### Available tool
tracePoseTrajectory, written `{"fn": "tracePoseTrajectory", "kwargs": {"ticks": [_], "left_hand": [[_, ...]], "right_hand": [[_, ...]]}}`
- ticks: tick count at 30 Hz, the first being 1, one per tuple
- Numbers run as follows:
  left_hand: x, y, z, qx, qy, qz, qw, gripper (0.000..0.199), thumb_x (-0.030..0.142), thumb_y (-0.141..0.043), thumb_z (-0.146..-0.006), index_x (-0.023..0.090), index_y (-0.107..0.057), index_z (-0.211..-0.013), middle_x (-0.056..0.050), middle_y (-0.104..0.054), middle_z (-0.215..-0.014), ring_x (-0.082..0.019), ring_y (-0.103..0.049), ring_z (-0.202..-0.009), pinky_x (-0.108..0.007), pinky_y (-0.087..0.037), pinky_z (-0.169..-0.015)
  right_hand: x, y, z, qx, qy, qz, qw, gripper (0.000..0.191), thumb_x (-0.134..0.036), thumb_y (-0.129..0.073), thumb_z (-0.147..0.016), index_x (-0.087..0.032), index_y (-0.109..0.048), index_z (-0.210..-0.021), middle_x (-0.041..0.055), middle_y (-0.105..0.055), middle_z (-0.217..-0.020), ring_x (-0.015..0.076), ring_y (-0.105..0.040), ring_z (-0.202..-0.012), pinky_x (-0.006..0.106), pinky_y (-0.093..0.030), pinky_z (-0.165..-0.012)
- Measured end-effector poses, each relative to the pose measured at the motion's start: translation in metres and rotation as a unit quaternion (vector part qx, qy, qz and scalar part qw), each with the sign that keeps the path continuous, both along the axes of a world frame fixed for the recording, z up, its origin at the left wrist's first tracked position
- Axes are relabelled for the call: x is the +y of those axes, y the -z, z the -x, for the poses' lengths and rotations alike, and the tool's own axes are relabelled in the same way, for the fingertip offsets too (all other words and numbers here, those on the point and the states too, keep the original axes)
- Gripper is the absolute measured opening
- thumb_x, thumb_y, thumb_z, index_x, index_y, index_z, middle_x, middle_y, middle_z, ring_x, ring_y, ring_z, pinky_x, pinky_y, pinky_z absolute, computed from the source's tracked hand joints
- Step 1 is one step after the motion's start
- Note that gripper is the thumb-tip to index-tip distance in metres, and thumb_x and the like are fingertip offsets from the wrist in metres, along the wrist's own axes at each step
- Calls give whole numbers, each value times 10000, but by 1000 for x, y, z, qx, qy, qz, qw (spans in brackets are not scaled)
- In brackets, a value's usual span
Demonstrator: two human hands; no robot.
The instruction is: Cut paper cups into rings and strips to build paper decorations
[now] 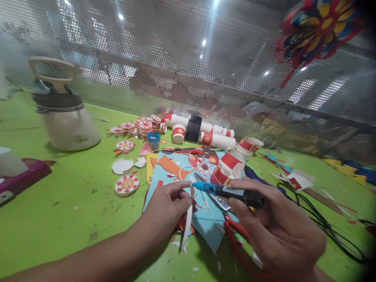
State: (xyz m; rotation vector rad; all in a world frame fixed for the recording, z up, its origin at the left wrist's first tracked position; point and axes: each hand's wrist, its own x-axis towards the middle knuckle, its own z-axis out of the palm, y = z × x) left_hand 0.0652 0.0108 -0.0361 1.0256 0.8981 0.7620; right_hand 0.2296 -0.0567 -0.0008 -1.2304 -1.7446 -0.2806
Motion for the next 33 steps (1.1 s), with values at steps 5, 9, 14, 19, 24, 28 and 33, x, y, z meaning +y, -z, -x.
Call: {"fn": "tracePoseTrajectory", "kwargs": {"ticks": [5, 9, 14, 19, 24, 28, 33], "left_hand": [[1, -1, -1, 5, -2, 5, 1000, 517, 172, -635, -704, 67, -556, -1204, 62, -480, -537, -63, -399, -359, -215, -304, -370], [2, -2, -2, 3, -4, 6, 1000, 530, 171, -637, -701, 66, -556, -1214, 48, -505, -546, -64, -401, -365, -216, -306, -372], [1, 0, -1, 4, -8, 9, 1000, 511, 176, -641, -697, 81, -567, -1194, 37, -523, -587, -71, -425, -379, -223, -329, -378], [1, 1, -1, 6, -21, 6, 1000, 492, 192, -647, -695, 84, -580, -1170, 46, -510, -570, -67, -424, -378, -222, -327, -391], [3, 3, 0, 8, -17, -2, 1000, 529, 204, -657, -691, 68, -560, -1192, 44, -515, -565, -68, -415, -382, -227, -314, -394], [4, 5, 0, 3, -10, -3, 1000, 535, 203, -656, -694, 65, -554, -1201, 44, -507, -575, -68, -423, -389, -224, -304, -386], [2, 1, 0, 2, -5, 12, 1000, 515, 200, -648, -712, 85, -546, -1204, 62, -490, -547, -61, -406, -370, -213, -308, -378]], "right_hand": [[1, 1, 0, -2, -1, -5, 1000, 262, -169, -657, -797, -254, -629, -1043, -38, -689, -902, 102, -609, -713, 206, -479, -688], [1, 2, 0, 2, -5, 1, 1000, 268, -165, -650, -801, -258, -626, -1050, -31, -692, -910, 118, -622, -736, 225, -485, -702], [0, 3, -2, 6, -7, 2, 1000, 301, -151, -658, -793, -261, -623, -1070, -31, -686, -916, 119, -627, -753, 223, -486, -713], [-1, 2, -2, 7, 4, -5, 1000, 284, -166, -660, -788, -265, -632, -1053, -26, -691, -898, 139, -638, -738, 252, -500, -712], [-1, 0, -2, -4, 14, -23, 1000, 310, -157, -671, -775, -259, -633, -1065, -38, -696, -901, 114, -634, -715, 217, -499, -726], [0, 1, -2, 1, 15, -23, 1000, 311, -142, -674, -771, -260, -638, -1056, -50, -696, -899, 99, -628, -717, 197, -488, -722], [1, 1, -1, 7, 15, -25, 1000, 281, -161, -675, -778, -260, -640, -1039, -38, -697, -887, 115, -624, -709, 225, -486, -703]]}}
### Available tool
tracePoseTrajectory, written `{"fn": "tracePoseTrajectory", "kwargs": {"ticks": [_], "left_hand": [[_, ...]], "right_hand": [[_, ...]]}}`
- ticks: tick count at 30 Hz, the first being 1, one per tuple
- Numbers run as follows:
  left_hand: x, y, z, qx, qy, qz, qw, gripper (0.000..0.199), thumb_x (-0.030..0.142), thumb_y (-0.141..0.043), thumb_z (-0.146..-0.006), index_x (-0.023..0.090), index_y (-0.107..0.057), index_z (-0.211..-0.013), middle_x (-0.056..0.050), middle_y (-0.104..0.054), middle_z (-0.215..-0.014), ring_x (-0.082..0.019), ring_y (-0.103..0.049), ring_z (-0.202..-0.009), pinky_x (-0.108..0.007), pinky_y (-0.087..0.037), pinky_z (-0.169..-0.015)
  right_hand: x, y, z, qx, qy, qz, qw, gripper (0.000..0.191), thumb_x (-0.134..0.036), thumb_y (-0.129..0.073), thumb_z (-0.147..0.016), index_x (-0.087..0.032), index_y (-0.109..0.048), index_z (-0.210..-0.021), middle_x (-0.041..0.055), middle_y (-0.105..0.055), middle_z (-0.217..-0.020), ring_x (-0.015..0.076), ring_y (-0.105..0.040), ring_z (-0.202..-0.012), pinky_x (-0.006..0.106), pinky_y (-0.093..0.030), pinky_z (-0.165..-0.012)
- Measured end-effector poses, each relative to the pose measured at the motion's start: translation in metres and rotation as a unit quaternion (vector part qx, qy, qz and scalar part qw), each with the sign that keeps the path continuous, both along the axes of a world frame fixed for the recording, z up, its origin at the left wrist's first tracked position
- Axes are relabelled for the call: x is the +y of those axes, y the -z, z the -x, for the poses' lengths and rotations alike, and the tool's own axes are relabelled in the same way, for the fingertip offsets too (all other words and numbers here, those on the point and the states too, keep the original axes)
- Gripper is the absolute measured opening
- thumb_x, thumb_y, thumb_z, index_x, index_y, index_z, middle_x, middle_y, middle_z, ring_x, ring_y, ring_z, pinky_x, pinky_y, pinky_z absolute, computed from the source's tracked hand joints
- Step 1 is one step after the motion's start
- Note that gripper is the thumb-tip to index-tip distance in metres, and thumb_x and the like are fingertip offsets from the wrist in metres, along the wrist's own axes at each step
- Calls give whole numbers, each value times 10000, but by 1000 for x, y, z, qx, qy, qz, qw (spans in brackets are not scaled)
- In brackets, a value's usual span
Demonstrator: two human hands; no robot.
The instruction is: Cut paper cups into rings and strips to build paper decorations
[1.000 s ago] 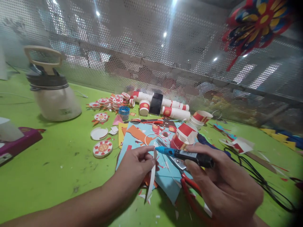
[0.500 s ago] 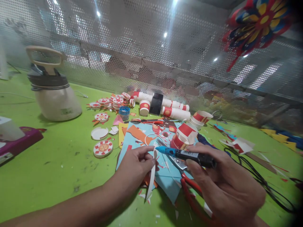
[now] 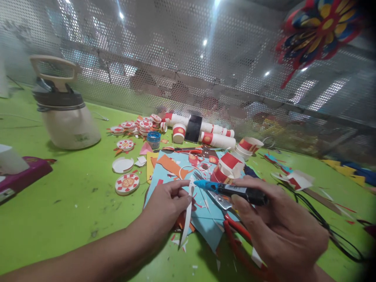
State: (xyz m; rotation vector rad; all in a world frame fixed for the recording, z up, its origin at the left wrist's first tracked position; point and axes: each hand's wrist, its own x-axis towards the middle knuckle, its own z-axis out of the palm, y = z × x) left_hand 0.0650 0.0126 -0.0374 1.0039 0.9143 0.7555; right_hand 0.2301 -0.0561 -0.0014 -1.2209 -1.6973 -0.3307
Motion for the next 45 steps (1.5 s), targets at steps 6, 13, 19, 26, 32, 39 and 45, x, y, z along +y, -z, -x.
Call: {"fn": "tracePoseTrajectory", "kwargs": {"ticks": [6, 13, 19, 26, 32, 39, 45], "left_hand": [[-2, -5, 2, 11, 3, 10, 1000, 534, 201, -661, -707, 92, -532, -1213, 57, -509, -555, -57, -399, -357, -206, -298, -361], [-1, -3, 0, -7, -3, 19, 1000, 536, 183, -667, -700, 95, -527, -1210, 61, -509, -554, -57, -408, -359, -206, -316, -373], [-2, -4, -1, -11, 4, 15, 1000, 542, 196, -658, -709, 101, -508, -1221, 63, -506, -567, -67, -420, -353, -206, -314, -345], [-1, -3, -1, -4, 0, 14, 1000, 517, 182, -649, -706, 93, -515, -1197, 58, -513, -583, -70, -433, -361, -205, -329, -346], [0, -4, -1, -2, 1, 10, 1000, 525, 176, -659, -694, 96, -528, -1197, 57, -518, -573, -68, -434, -369, -205, -341, -368], [1, 2, 2, 0, -3, 15, 1000, 538, 186, -661, -697, 94, -521, -1209, 34, -560, -599, -72, -439, -366, -210, -329, -355], [3, 6, 1, -5, 1, 20, 1000, 553, 192, -659, -712, 113, -495, -1234, 49, -551, -593, -75, -440, -362, -211, -344, -347]], "right_hand": [[1, 1, 0, -6, 6, 5, 1000, 287, -169, -667, -787, -267, -634, -1054, -36, -697, -913, 121, -626, -743, 229, -475, -706], [1, 2, 2, 6, 4, 14, 1000, 264, -178, -674, -781, -272, -636, -1025, -35, -698, -881, 131, -643, -719, 247, -515, -696], [0, 1, 2, 4, 9, 26, 1000, 243, -194, -666, -790, -272, -634, -1018, -33, -703, -877, 130, -641, -691, 239, -519, -652], [0, 1, 1, -5, 11, 19, 1000, 235, -180, -667, -787, -254, -636, -1007, -30, -703, -856, 126, -642, -688, 234, -520, -657], [1, 0, 0, -11, 9, 13, 1000, 237, -179, -671, -786, -240, -642, -1013, -29, -700, -870, 120, -650, -725, 217, -508, -685], [0, -1, -1, 11, -2, -13, 1000, 290, -126, -654, -789, -251, -634, -1050, -48, -656, -867, 86, -597, -700, 191, -464, -655], [0, 2, -1, 14, 7, -24, 1000, 295, -116, -668, -772, -242, -643, -1038, -51, -666, -897, 90, -605, -752, 197, -466, -717]]}}
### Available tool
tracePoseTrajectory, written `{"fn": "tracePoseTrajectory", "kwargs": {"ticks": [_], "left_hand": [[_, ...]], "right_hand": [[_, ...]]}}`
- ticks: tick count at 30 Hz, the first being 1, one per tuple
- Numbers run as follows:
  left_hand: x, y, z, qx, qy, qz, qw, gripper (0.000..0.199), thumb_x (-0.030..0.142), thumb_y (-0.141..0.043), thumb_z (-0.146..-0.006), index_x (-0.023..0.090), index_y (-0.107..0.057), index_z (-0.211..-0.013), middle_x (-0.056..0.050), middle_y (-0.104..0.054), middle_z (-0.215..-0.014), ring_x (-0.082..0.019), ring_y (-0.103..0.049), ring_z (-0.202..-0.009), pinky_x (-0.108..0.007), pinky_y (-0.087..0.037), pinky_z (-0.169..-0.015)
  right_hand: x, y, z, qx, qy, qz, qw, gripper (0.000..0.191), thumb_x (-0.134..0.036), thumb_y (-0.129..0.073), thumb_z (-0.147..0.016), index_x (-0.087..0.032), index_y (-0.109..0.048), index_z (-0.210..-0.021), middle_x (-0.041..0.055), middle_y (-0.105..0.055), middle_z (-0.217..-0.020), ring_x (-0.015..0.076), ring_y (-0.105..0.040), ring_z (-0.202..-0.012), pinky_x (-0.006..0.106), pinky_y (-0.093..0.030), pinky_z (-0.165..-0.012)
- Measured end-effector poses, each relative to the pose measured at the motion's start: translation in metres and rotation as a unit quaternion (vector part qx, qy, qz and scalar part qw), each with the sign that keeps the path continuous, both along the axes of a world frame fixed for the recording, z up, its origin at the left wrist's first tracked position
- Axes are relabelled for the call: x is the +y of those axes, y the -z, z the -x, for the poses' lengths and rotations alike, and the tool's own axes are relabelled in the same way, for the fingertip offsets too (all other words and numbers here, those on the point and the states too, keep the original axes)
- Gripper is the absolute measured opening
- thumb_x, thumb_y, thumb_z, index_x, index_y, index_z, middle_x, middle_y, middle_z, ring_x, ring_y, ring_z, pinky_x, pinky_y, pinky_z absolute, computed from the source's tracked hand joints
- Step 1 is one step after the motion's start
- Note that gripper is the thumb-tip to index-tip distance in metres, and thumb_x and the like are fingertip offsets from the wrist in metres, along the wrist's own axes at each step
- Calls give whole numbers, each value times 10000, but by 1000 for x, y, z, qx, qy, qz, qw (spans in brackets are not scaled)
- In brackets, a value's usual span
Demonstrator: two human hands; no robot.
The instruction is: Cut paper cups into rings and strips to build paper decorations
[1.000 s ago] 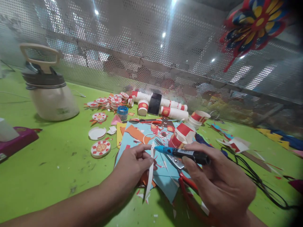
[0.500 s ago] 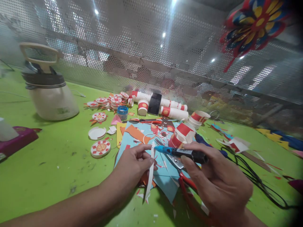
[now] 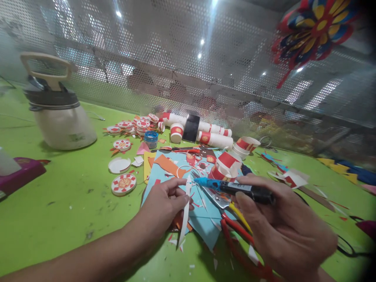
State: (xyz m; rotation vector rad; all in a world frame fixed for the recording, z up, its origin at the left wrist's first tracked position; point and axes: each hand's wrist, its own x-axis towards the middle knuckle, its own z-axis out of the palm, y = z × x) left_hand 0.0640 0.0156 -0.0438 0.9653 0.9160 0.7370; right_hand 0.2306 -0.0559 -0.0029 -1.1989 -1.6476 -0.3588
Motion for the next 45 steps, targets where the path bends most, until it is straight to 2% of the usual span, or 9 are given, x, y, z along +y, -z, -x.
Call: {"fn": "tracePoseTrajectory", "kwargs": {"ticks": [6, 17, 35, 43, 45], "left_hand": [[-1, -4, -2, -1, -1, -8, 1000, 488, 208, -657, -717, 122, -525, -1179, 57, -537, -581, -69, -435, -352, -202, -344, -337], [-4, -6, -3, -3, 0, -11, 1000, 486, 171, -657, -703, 105, -530, -1167, 65, -518, -553, -63, -427, -347, -199, -327, -347], [-5, -12, -3, 4, -5, -16, 1000, 531, 191, -672, -687, 95, -539, -1192, 65, -506, -528, -71, -418, -354, -212, -307, -357], [-5, -8, -2, 17, 1, -23, 1000, 515, 209, -658, -697, 108, -531, -1185, 52, -537, -582, -70, -429, -350, -206, -317, -341], [-5, -7, -2, 14, 0, -20, 1000, 513, 203, -655, -694, 108, -528, -1182, 45, -547, -591, -71, -437, -356, -200, -315, -339]], "right_hand": [[0, -3, 4, -7, -17, 21, 1000, 253, -139, -672, -775, -226, -638, -1010, -49, -688, -860, 79, -618, -691, 179, -486, -673], [1, -3, 5, -18, 4, 32, 999, 211, -180, -663, -792, -224, -633, -997, -31, -701, -826, 96, -635, -662, 192, -515, -648], [1, -6, 5, -45, -27, 58, 997, 215, -139, -630, -800, -211, -616, -1003, 4, -712, -858, 151, -674, -736, 255, -537, -675], [-2, -9, 2, -31, 7, 9, 999, 275, -132, -659, -774, -234, -639, -1028, -19, -697, -882, 126, -644, -745, 233, -505, -723], [-3, -10, 1, -25, -5, 11, 1000, 279, -125, -662, -769, -234, -641, -1024, -19, -704, -879, 130, -652, -740, 238, -514, -707]]}}
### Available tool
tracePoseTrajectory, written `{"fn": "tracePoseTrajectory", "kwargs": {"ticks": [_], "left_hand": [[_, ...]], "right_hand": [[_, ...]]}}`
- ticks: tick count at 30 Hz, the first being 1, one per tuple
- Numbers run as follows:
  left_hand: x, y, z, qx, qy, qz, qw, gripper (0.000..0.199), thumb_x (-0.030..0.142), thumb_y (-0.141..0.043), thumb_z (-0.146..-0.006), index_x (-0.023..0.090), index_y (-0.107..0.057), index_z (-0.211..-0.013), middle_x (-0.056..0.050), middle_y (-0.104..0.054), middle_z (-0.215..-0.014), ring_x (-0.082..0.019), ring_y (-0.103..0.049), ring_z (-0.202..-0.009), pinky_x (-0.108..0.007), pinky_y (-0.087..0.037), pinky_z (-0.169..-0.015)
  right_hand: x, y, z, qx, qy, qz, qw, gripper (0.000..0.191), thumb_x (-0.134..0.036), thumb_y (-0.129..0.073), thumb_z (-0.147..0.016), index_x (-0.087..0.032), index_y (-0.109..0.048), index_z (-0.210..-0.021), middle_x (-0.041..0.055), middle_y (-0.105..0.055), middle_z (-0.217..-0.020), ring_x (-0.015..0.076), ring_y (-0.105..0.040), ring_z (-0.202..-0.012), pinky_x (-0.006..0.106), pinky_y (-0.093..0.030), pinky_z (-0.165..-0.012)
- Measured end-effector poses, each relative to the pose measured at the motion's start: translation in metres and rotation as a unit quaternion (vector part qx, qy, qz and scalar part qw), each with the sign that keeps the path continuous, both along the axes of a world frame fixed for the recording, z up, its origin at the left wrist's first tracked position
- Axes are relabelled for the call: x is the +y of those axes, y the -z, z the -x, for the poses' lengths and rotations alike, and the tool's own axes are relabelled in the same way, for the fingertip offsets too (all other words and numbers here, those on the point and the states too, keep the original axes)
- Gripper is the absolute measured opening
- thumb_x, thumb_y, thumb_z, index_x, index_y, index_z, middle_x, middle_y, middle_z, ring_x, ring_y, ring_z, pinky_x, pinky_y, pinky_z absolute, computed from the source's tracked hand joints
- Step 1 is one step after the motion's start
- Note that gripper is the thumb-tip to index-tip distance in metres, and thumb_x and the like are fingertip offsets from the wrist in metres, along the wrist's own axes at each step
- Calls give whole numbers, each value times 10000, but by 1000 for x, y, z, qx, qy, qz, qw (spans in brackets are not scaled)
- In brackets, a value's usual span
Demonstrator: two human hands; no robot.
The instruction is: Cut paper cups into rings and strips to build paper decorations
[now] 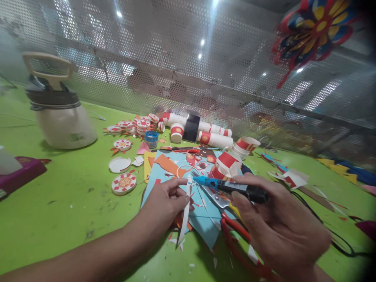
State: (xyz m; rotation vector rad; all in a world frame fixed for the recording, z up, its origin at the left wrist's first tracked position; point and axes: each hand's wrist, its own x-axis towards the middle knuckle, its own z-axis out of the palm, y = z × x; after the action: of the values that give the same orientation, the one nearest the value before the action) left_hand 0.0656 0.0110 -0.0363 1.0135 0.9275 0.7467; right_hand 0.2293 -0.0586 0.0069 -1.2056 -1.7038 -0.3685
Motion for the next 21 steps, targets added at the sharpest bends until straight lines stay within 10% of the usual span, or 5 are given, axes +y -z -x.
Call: {"fn": "tracePoseTrajectory", "kwargs": {"ticks": [21], "left_hand": [[-3, -7, 0, -31, -49, 18, 998, 455, 213, -702, -690, 151, -544, -1112, -2, -629, -677, -76, -491, -394, -207, -345, -392]], "right_hand": [[0, 0, 0, 67, 18, -12, 998, 261, -148, -678, -770, -256, -655, -1006, -46, -678, -820, 104, -600, -624, 234, -488, -619]]}}
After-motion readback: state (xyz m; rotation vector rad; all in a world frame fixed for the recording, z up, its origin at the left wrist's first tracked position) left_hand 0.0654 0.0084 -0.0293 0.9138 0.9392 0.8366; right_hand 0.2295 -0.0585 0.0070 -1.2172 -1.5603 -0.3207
